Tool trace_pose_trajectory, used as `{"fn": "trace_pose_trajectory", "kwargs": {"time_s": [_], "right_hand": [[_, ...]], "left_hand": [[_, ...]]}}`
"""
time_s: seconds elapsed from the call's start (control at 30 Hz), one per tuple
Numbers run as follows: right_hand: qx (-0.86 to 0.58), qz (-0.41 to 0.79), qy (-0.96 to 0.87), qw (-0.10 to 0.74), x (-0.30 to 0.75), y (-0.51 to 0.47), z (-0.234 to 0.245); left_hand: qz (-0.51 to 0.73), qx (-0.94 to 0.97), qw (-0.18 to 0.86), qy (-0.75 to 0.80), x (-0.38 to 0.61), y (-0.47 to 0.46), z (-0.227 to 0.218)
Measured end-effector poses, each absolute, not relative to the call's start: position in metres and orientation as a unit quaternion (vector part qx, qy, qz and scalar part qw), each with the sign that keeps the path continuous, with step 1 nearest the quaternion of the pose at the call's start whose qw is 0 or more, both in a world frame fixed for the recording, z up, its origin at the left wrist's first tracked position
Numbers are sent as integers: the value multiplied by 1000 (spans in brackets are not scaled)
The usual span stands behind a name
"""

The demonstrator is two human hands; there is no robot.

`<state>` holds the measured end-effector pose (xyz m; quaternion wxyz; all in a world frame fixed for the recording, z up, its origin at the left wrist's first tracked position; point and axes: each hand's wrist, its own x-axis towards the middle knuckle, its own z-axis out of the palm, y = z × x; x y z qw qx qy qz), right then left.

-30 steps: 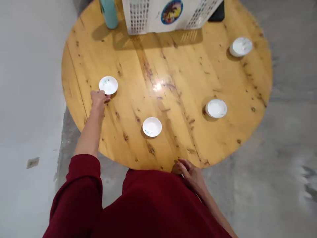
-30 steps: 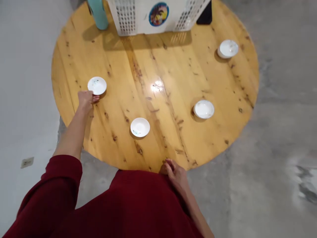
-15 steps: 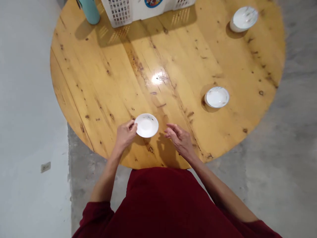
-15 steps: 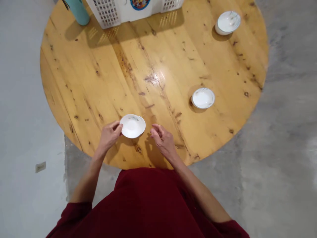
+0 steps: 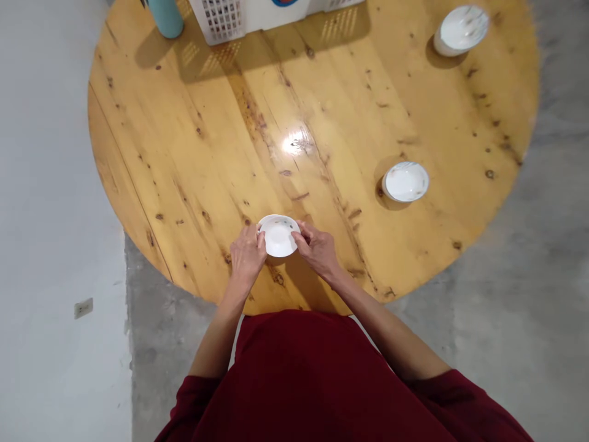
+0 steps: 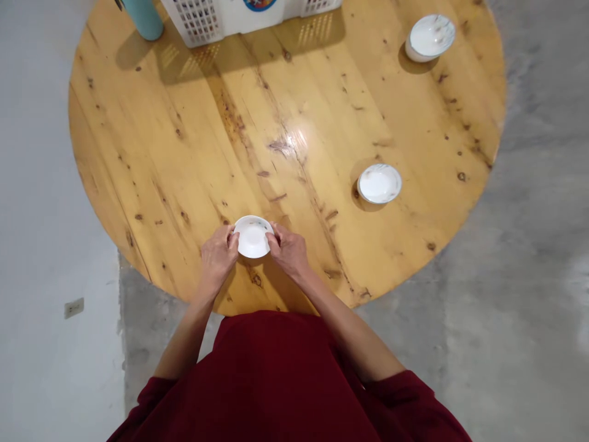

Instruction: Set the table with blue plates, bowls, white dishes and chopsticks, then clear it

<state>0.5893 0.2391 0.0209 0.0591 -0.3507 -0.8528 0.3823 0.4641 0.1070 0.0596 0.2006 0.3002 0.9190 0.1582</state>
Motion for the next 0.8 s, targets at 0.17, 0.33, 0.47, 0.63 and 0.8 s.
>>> {"fn": "trace_pose_trajectory", "kwargs": {"time_s": [0.17, 0.33, 0.47, 0.63, 0.8], "right_hand": [[-346, 307, -886, -21, 576, 238, 17], [-344, 277, -892, -95, 565, 238, 27], [-353, 285, -882, -130, 557, 238, 36], [-347, 287, -881, -142, 555, 239, 40], [-376, 355, -852, -81, 559, 239, 36]], "left_hand": [[114, 279, 204, 932, 458, 110, 51], [99, 310, 197, 925, 449, 108, 47], [81, 326, 176, 925, 443, 108, 44], [77, 327, 168, 927, 440, 111, 43], [139, 298, 172, 929, 435, 105, 40]]}}
